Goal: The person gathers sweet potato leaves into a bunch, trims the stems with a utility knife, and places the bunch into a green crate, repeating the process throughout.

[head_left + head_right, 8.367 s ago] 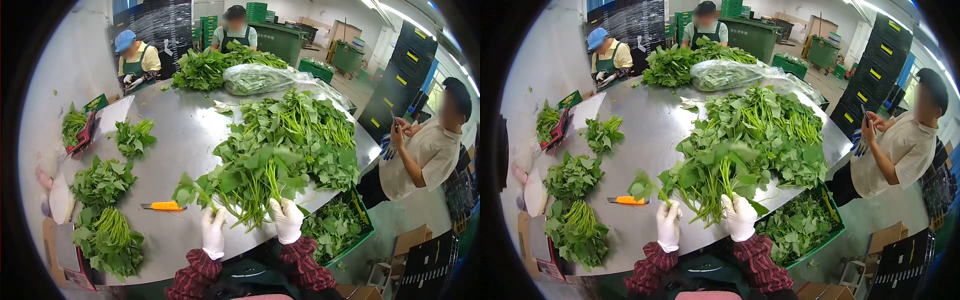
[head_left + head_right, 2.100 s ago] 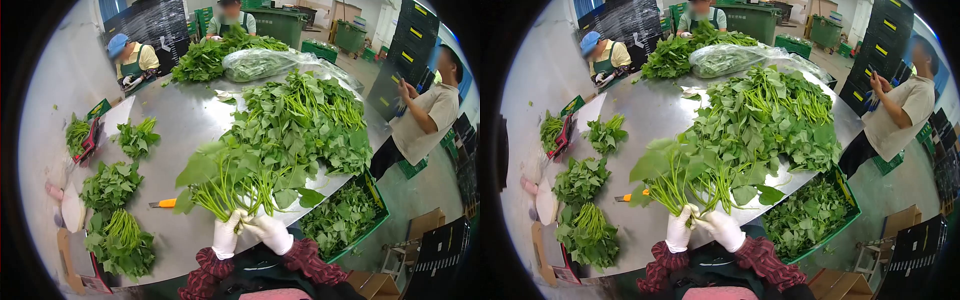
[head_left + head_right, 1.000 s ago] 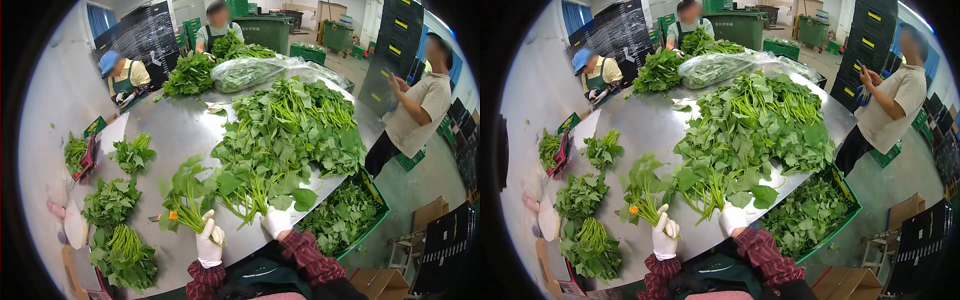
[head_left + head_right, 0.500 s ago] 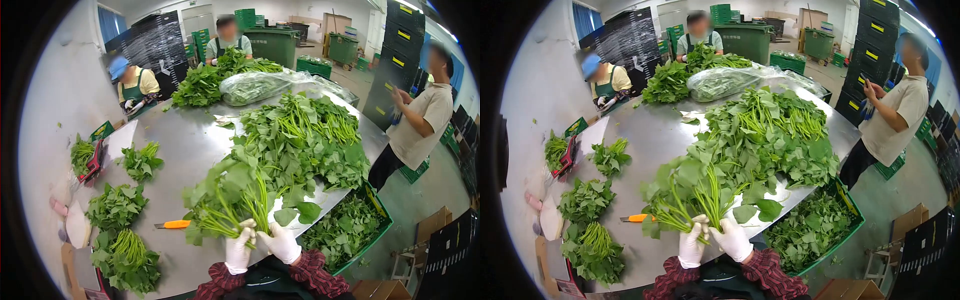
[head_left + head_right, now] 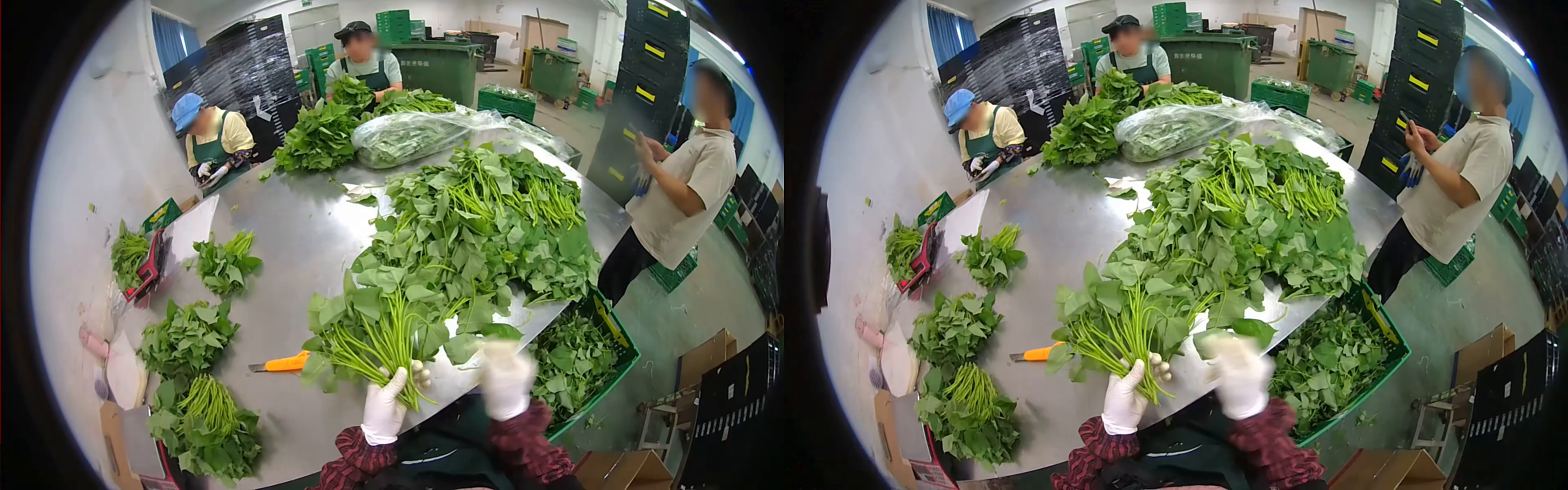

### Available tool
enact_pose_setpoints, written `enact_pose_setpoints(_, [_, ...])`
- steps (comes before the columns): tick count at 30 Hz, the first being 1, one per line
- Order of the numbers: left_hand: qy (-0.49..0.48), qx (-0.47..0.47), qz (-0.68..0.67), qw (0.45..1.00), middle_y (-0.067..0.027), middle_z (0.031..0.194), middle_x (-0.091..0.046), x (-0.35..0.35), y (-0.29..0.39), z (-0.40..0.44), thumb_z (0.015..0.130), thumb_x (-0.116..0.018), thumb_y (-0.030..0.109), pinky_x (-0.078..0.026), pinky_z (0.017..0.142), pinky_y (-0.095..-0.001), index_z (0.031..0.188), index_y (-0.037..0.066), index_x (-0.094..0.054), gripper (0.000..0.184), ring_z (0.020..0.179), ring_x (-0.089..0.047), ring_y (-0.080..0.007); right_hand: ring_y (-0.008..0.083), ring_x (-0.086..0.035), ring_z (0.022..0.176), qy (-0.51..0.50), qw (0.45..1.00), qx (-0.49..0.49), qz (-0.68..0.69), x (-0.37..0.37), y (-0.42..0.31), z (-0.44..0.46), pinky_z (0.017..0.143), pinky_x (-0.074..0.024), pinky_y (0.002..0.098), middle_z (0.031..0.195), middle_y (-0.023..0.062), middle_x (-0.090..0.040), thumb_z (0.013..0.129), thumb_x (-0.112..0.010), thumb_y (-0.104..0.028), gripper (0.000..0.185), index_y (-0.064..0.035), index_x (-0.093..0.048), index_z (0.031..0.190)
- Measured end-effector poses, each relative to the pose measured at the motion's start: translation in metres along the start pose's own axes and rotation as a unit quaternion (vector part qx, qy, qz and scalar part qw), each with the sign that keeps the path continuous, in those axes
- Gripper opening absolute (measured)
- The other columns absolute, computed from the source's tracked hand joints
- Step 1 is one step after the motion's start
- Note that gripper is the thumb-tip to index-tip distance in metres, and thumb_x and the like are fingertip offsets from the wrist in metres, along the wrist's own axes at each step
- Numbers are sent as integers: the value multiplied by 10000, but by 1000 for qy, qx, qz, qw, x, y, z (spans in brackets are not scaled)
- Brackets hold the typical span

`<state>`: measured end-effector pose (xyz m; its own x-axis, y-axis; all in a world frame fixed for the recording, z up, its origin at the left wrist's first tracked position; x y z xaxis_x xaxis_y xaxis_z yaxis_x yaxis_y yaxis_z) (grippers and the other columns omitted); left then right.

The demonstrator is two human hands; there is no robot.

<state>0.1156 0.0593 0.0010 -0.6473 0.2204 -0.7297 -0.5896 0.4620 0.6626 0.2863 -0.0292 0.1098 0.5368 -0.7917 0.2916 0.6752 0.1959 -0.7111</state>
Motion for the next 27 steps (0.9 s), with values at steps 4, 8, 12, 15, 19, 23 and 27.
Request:
enact_pose_setpoints(4, [-17,5,32,999,-113,930,-607,4,-1,-2,895,-541,113,-510,718,-341,1079,-17,-511,228,795,-611,-212,44,-358,315,286,914,-230,172,100,45,29,313,-288,208,589,7,-511,924,-475,-149,265,-25,-591,721])
enact_pose_setpoints(8, [-55,-6,17,998,-101,923,-598,-6,-8,-1,894,-543,112,-500,699,-303,1085,-12,-510,230,764,-597,-191,58,-487,367,-33,981,-172,80,35,2,30,331,-337,188,657,42,-584,904,-499,-131,224,-1,-647,799])
enact_pose_setpoints(12, [-8,-22,33,999,-75,1002,-579,-4,-11,-6,883,-564,124,-481,735,-308,1134,9,-494,284,849,-579,-176,53,-492,449,-277,845,-400,220,-85,13,-44,412,-375,171,637,25,-597,847,-634,-165,232,44,-601,944])
enact_pose_setpoints(15, [10,-12,28,999,-59,1040,-570,-3,-9,-10,879,-566,108,-472,784,-300,1166,16,-488,311,916,-565,-166,53,-439,394,-199,828,-397,343,-108,26,-62,362,-350,190,578,22,-555,844,-644,-159,190,10,-567,803])
enact_pose_setpoints(19, [71,-42,44,996,-57,1015,-579,11,8,-11,894,-551,147,-476,799,-335,1110,33,-510,247,918,-572,-178,62,-459,381,-142,814,-444,347,-95,24,-69,345,-356,197,563,28,-551,839,-641,-122,168,8,-558,772])
enact_pose_setpoints(23, [87,-53,-38,994,-22,847,-516,40,20,0,918,-520,216,-449,675,-320,1064,71,-495,207,696,-491,-145,92,-490,359,-18,894,-334,299,-25,35,-40,339,-360,187,592,57,-591,824,-642,-115,172,-8,-548,727])
enact_pose_setpoints(27, [49,-76,-47,995,-25,846,-505,51,36,0,913,-528,217,-404,620,-287,1121,56,-475,269,667,-467,-122,227,-594,466,-92,927,-293,-216,51,115,12,531,-491,320,730,174,-643,809,-655,-316,394,44,-571,945])
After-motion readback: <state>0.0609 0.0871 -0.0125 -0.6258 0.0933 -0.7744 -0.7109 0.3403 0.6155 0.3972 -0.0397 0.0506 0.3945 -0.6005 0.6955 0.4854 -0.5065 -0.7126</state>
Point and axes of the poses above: each hand's wrist, its own z-axis towards the middle knuckle, its own x-axis out of the back of the hand, y = z × x, the point moved 10 cm from there along z, towards the middle knuckle
